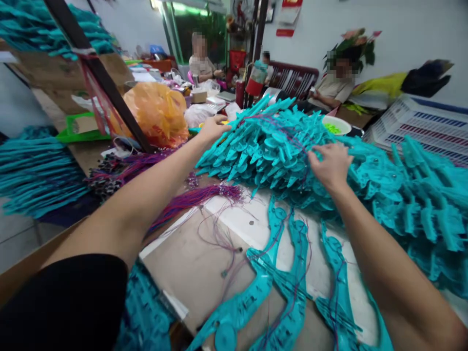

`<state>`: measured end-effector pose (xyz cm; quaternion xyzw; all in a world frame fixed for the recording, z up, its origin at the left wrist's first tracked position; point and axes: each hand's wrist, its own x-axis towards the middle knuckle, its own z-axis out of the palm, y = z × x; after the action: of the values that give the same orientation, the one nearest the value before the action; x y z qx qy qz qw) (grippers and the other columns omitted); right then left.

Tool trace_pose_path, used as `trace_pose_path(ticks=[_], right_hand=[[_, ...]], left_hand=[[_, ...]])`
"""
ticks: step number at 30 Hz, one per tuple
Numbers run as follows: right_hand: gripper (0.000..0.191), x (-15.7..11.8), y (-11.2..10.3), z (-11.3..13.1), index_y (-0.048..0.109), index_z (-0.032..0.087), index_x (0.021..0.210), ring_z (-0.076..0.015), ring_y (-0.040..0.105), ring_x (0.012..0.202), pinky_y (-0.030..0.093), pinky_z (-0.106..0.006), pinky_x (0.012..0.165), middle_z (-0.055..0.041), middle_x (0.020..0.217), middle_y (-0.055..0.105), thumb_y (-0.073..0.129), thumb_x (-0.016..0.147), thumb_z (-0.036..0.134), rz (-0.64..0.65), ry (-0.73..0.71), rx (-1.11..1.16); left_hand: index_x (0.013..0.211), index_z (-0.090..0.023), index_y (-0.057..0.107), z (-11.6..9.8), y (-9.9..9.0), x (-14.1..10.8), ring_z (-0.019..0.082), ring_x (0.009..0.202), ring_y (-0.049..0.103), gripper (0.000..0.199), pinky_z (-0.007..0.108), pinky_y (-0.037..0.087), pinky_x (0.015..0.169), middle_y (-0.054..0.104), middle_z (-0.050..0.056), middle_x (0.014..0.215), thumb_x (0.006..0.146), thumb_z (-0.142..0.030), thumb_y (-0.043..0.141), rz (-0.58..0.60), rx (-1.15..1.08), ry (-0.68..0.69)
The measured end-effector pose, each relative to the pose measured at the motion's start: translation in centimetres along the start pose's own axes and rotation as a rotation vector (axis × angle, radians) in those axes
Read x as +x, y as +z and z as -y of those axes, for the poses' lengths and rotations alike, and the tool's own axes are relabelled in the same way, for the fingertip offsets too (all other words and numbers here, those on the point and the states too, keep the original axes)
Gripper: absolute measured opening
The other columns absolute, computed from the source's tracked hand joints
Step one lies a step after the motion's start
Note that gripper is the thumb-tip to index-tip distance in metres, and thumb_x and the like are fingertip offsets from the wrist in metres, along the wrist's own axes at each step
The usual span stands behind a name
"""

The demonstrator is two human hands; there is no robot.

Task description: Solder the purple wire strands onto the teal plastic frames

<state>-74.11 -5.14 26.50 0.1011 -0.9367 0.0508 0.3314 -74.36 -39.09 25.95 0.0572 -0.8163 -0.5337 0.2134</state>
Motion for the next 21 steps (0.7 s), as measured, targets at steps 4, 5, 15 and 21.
trace_pose_path(ticks=[4, 5, 15, 21], right_hand=[[0.036, -3.8, -0.8, 3.4, 0.067, 0.018, 0.108, -0.0285, 0.05, 0.102, 0.031, -0.04, 0.083, -0.014, 0.103, 0.064, 0.043, 0.092, 0.038, -0.079, -0.192, 0.138], [0.033, -5.5, -1.0, 4.8, 0.068, 0.018, 0.103, -0.0256, 0.052, 0.096, 0.031, -0.037, 0.082, -0.0116, 0.097, 0.065, 0.042, 0.092, 0.034, 0.044, -0.328, 0.193], [0.017, -18.0, -0.4, 14.4, 0.071, 0.018, 0.088, -0.0246, 0.058, 0.094, 0.031, -0.034, 0.081, -0.0106, 0.094, 0.069, 0.063, 0.079, 0.031, 1.053, -0.734, 0.246], [0.018, -18.2, -1.3, 15.5, 0.069, 0.019, 0.089, -0.0178, 0.063, 0.083, 0.036, -0.028, 0.077, -0.0047, 0.087, 0.072, 0.054, 0.083, 0.028, 1.018, -0.62, 0.306]], left_hand=[[0.082, -0.012, 0.067, 2.0, -3.7, -9.2, 0.017, 0.075, 0.06, 0.017, 0.027, 0.046, 0.071, 0.068, 0.006, 0.08, 0.075, -0.024, 0.058, 0.144, 0.224, 0.068], [0.08, -0.013, 0.067, 2.5, -4.3, -12.4, 0.016, 0.072, 0.059, 0.017, 0.027, 0.045, 0.068, 0.067, 0.005, 0.077, 0.077, -0.026, 0.057, 0.245, 0.272, 0.08], [0.1, -0.02, 0.061, 4.9, -2.1, -32.8, 0.022, 0.08, 0.065, 0.037, 0.03, 0.044, 0.068, 0.068, 0.005, 0.08, 0.086, -0.052, 0.049, 0.612, 0.579, -0.054], [0.079, -0.018, 0.06, 5.0, -0.2, -32.4, 0.024, 0.09, 0.062, 0.012, 0.035, 0.046, 0.078, 0.067, 0.011, 0.089, 0.081, -0.025, 0.051, 0.613, 0.471, -0.036]])
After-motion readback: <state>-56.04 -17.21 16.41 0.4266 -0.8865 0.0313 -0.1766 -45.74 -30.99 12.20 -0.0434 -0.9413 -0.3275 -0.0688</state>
